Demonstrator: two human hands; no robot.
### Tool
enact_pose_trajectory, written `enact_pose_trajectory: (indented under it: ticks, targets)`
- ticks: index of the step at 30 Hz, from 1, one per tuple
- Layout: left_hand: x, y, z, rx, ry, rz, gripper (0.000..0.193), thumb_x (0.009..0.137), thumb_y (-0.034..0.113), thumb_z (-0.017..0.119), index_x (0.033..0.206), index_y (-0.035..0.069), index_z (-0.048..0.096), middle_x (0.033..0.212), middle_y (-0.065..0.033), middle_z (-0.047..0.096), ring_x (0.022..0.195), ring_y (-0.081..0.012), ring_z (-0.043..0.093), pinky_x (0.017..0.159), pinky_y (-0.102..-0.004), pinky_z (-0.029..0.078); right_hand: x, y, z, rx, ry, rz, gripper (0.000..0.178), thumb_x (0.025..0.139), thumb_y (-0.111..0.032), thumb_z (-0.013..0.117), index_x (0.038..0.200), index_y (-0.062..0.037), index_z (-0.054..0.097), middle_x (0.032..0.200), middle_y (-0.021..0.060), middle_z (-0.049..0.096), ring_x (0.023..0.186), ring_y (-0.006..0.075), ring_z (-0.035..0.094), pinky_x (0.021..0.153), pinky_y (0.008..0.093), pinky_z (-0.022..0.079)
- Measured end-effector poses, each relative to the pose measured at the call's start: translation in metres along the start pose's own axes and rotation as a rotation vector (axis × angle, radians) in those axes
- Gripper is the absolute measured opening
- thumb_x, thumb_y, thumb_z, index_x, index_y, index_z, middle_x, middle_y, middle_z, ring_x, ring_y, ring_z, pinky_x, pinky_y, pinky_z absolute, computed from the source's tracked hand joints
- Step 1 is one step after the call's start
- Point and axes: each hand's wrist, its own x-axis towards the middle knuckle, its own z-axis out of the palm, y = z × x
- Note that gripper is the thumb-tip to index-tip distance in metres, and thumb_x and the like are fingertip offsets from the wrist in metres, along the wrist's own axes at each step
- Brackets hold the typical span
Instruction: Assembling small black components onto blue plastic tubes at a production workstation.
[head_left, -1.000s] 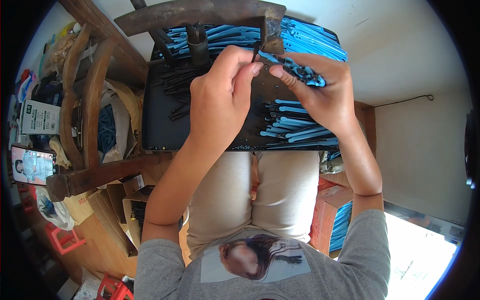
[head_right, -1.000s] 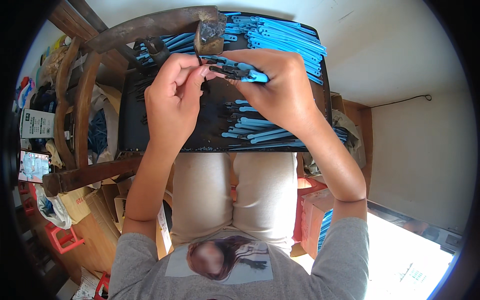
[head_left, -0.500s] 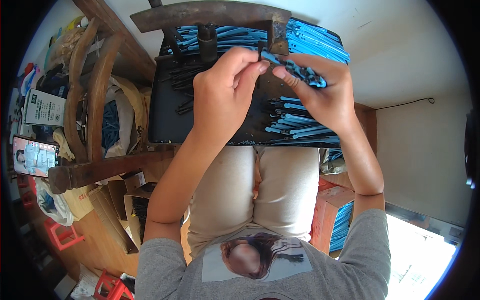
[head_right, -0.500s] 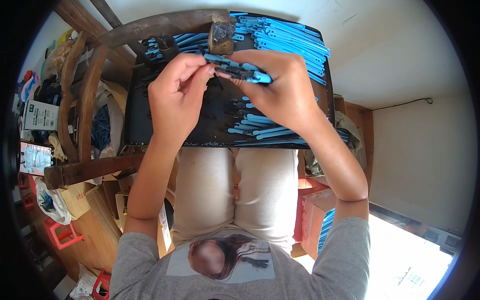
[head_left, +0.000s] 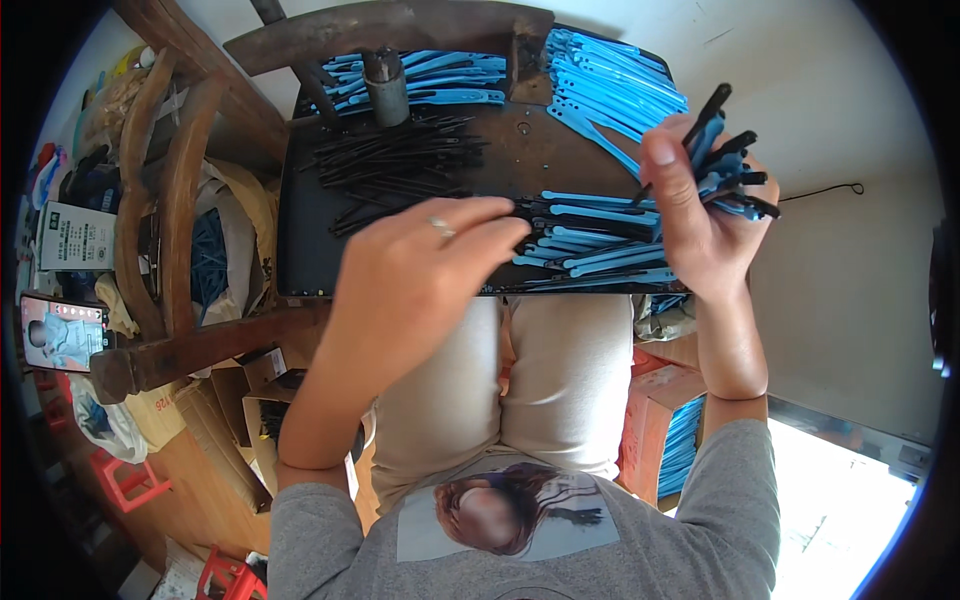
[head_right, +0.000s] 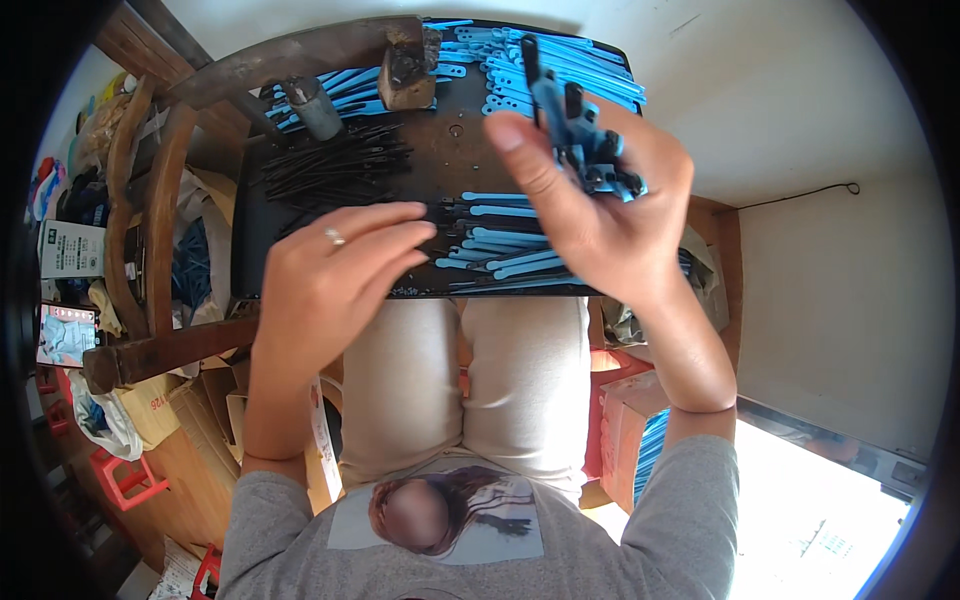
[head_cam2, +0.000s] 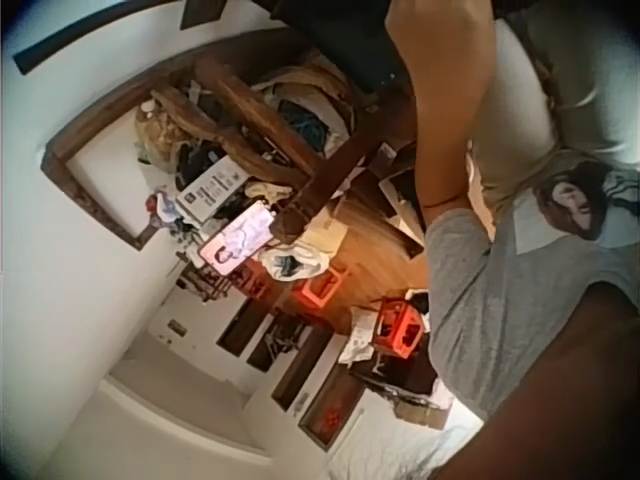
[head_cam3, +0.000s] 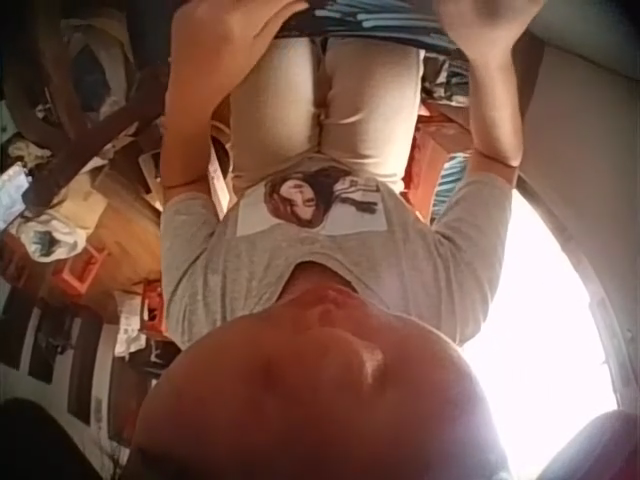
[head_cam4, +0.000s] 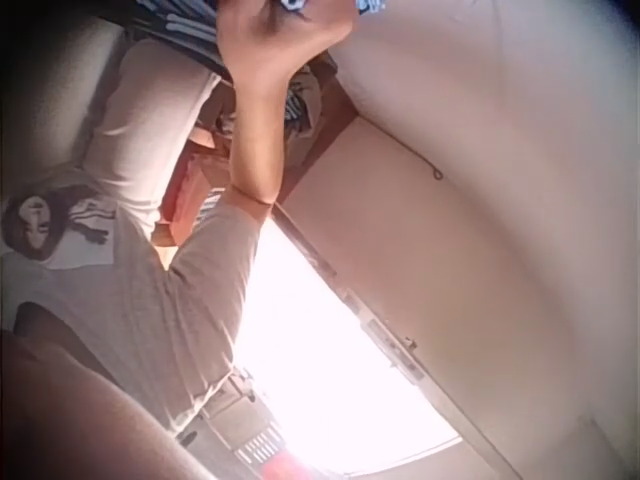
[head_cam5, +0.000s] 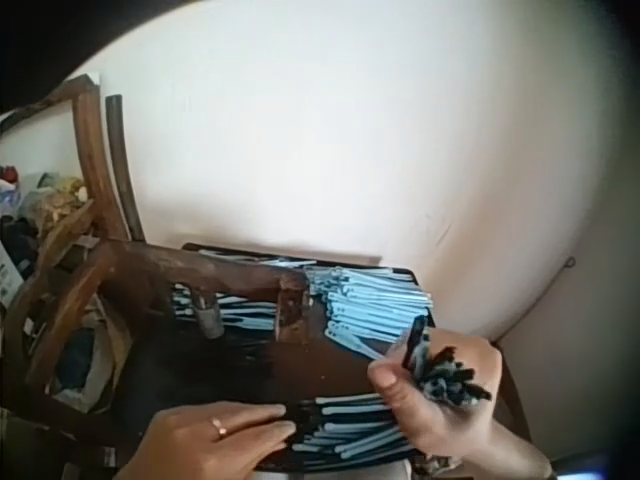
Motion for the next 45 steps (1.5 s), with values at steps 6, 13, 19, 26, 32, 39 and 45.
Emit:
enact_pose_trajectory:
  ticks: [6, 13, 19, 26, 32, 39, 45]
  targets:
    - [-0.015, -0.027, -0.024, 0.202, 0.035, -0.084, 0.023, 0.072, 0.001, 0.074, 0.094, 0.007, 0.072, 0.098, -0.0070, 0.070, 0.084, -0.0242, 0.067, 0.070, -0.0316, 0.054, -0.001, 0.032, -0.027, -0.347, -0.196, -0.012, 0.014, 0.087, -0.008, 0.069, 0.088, 0.0025, 0.059, 0.084, 0.0076, 0.063, 0.076, 0.0167, 0.058, 0.068, 0.0277, 0.046]
    - [-0.013, -0.035, -0.030, 0.229, 0.006, 0.012, 0.024, 0.069, 0.001, 0.072, 0.092, 0.008, 0.071, 0.089, -0.0046, 0.070, 0.078, -0.0215, 0.066, 0.064, -0.0304, 0.053, -0.002, 0.077, -0.041, -0.619, -0.359, 0.109, 0.016, 0.088, -0.008, 0.067, 0.101, 0.0016, 0.063, 0.093, 0.0152, 0.067, 0.082, 0.0282, 0.064, 0.072, 0.0349, 0.049]
    - [-0.011, -0.036, -0.027, 0.273, -0.004, -0.001, 0.022, 0.070, 0.001, 0.071, 0.091, 0.008, 0.071, 0.086, -0.0037, 0.068, 0.077, -0.0205, 0.064, 0.063, -0.0309, 0.052, -0.007, 0.071, -0.045, -0.666, -0.460, 0.133, 0.024, 0.080, -0.014, 0.073, 0.096, 0.0020, 0.063, 0.091, 0.0208, 0.063, 0.084, 0.0401, 0.057, 0.074, 0.0409, 0.045]
    - [-0.010, -0.038, -0.026, 0.370, -0.064, 0.016, 0.023, 0.071, 0.003, 0.073, 0.093, 0.009, 0.071, 0.087, -0.0025, 0.065, 0.077, -0.0218, 0.063, 0.063, -0.0327, 0.051, -0.004, 0.056, -0.045, -0.783, -0.527, 0.278, 0.026, 0.080, -0.016, 0.073, 0.096, 0.0023, 0.064, 0.092, 0.0205, 0.064, 0.086, 0.0402, 0.058, 0.076, 0.0410, 0.046]
    - [-0.010, -0.039, -0.025, 0.376, -0.071, 0.056, 0.021, 0.072, 0.003, 0.072, 0.093, 0.007, 0.070, 0.087, -0.0035, 0.064, 0.076, -0.0228, 0.063, 0.062, -0.0338, 0.051, 0.000, 0.051, -0.051, -0.760, -0.436, 0.126, 0.025, 0.083, -0.015, 0.071, 0.100, 0.0029, 0.065, 0.083, 0.0200, 0.065, 0.073, 0.0328, 0.063, 0.066, 0.0352, 0.048]
    - [-0.003, -0.019, -0.027, 0.147, 0.135, -0.038, 0.018, 0.075, 0.001, 0.072, 0.093, 0.004, 0.069, 0.086, -0.0046, 0.061, 0.069, -0.0205, 0.062, 0.059, -0.0297, 0.050, 0.004, 0.018, -0.059, -0.394, -0.338, 0.297, 0.018, 0.084, -0.007, 0.071, 0.101, 0.0007, 0.068, 0.069, 0.0064, 0.062, 0.063, 0.0097, 0.058, 0.055, 0.0258, 0.046]
    - [0.021, 0.000, -0.016, -0.016, 0.361, 0.221, 0.005, 0.085, 0.000, 0.062, 0.090, 0.001, 0.065, 0.094, -0.0121, 0.067, 0.086, -0.0273, 0.066, 0.075, -0.0348, 0.051, 0.000, -0.014, -0.051, -0.219, -0.496, -0.028, 0.022, 0.078, 0.003, 0.073, 0.099, 0.0006, 0.070, 0.079, 0.0094, 0.070, 0.065, 0.0117, 0.061, 0.059, 0.0253, 0.048]
